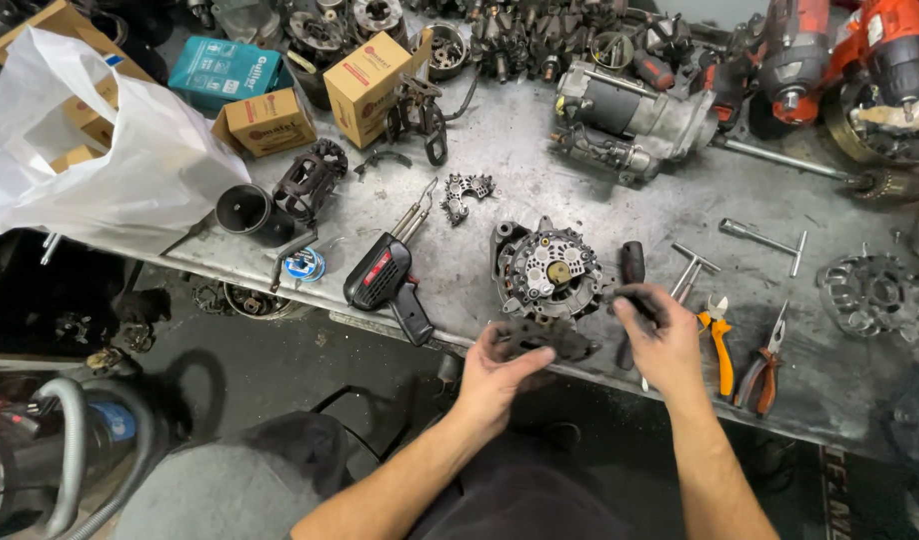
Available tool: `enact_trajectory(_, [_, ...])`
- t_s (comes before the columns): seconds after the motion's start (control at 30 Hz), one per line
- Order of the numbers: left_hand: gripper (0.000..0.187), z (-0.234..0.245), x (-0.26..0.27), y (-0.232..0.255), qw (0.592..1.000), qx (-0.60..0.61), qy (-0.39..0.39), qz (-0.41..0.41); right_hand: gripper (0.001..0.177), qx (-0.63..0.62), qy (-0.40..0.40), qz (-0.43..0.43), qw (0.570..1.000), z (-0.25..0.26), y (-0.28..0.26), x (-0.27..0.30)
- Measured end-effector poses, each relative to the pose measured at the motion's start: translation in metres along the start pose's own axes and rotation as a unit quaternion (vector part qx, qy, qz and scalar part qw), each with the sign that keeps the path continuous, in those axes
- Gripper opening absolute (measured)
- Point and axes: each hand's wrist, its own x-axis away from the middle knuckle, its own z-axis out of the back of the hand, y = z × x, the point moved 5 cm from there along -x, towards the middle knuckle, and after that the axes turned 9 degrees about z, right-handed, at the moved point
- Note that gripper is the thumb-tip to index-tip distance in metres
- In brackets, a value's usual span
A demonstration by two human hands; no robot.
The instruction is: The person uses a hammer to tap a mechanical component on a cluttered workbench, then moves to a lathe machine to mount and adjust the same part. They manipulate the component with their hands and use the lathe's controls to secure it.
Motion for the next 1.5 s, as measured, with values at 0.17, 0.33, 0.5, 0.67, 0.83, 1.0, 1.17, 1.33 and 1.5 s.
enact_trajectory(0.17, [0.045, -0.02, -0.01, -0.006, 0.996, 0.046, 0.059, 0.045, 0.02, -0.132, 0.032, 0.011, 0.991, 0.0, 0.017, 0.015])
enact_trajectory(0.33, [0.041, -0.028, -0.014, 0.003, 0.995, 0.04, 0.066, 0.058, 0.021, -0.182, 0.08, -0.031, 0.98, -0.006, 0.022, 0.017])
enact_trajectory(0.5, [0.04, -0.006, -0.036, -0.006, 0.995, -0.081, 0.058, 0.014, 0.021, -0.226, 0.127, -0.059, 0.964, -0.01, 0.021, 0.012])
enact_trajectory(0.67, [0.076, -0.036, 0.0, 0.072, 0.795, -0.591, 0.136, -0.005, 0.021, -0.211, 0.137, -0.022, 0.968, -0.012, 0.018, 0.006])
enact_trajectory(0.83, [0.098, -0.052, -0.011, 0.079, 0.683, -0.655, 0.159, -0.283, 0.021, -0.236, 0.134, -0.055, 0.961, -0.017, 0.023, 0.003])
enact_trajectory(1.0, [0.092, -0.058, -0.028, 0.057, 0.639, -0.645, 0.1, -0.407, 0.019, -0.273, 0.113, -0.049, 0.954, -0.018, 0.018, 0.002])
enact_trajectory(1.17, [0.082, -0.041, -0.031, 0.07, 0.694, -0.616, 0.035, -0.371, 0.02, -0.288, 0.097, -0.07, 0.95, -0.02, 0.037, 0.017])
enact_trajectory(1.33, [0.082, -0.032, -0.041, 0.083, 0.732, -0.591, -0.014, -0.338, 0.023, -0.243, 0.076, -0.049, 0.966, -0.017, 0.024, 0.023])
enact_trajectory(1.5, [0.082, -0.026, -0.045, 0.081, 0.747, -0.566, -0.045, -0.346, 0.022, -0.069, 0.056, 0.011, 0.996, -0.001, -0.023, 0.007])
